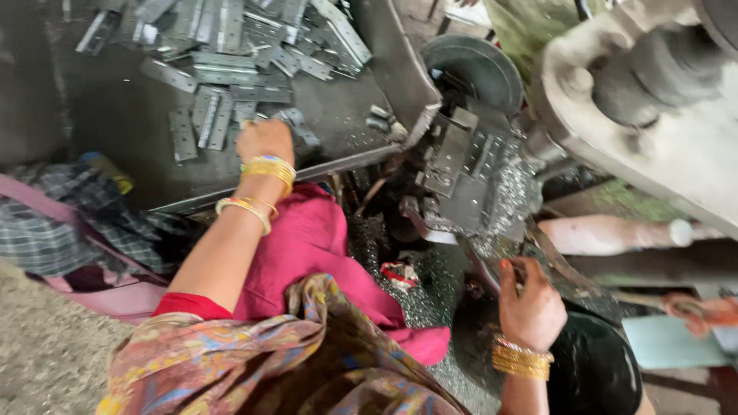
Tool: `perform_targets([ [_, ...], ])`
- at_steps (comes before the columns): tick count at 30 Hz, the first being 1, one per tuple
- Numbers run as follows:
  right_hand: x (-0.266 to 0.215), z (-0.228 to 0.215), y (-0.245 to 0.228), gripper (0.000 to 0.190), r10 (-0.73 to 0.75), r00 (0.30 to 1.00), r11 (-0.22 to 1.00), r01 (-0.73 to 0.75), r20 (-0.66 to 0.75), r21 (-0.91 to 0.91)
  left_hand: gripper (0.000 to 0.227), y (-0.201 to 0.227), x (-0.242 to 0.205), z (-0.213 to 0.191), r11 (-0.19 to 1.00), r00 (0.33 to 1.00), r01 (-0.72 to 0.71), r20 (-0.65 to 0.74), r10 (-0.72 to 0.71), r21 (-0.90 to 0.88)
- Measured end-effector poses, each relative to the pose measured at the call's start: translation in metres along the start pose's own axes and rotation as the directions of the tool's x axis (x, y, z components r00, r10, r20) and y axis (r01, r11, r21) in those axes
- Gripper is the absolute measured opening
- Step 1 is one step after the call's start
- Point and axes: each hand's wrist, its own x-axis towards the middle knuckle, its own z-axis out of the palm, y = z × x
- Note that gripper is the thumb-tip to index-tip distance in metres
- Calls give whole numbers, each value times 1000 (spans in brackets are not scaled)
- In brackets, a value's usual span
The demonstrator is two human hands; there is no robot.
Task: The person repeatedly picks up small metal hinge pieces from a bin, places them into a press machine, and operates the lever to process them. The person then removes the processed pieces and places them into a bucket.
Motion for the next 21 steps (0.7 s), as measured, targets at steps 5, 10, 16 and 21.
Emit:
perform_targets([
  [5,2,-3,-3,26,38,999,998,-36,37,-42,13,83,-42,-44,911,969,-248,-97,228,-330],
  [10,-1,-2,1,25,7,999,1000,-6,32,-30,41,237,-106,-31,406,916,-322,-173,362,-855],
  [16,3,-11,-8,30,71,984,997,-69,166,-16,18,258,-160,-25,735,780,-601,-30,625,-314],
  [21,15,-3,5,42,-10,932,999,23,362,-32,26,258,-174,-38,641,641,-767,46,766,28],
])
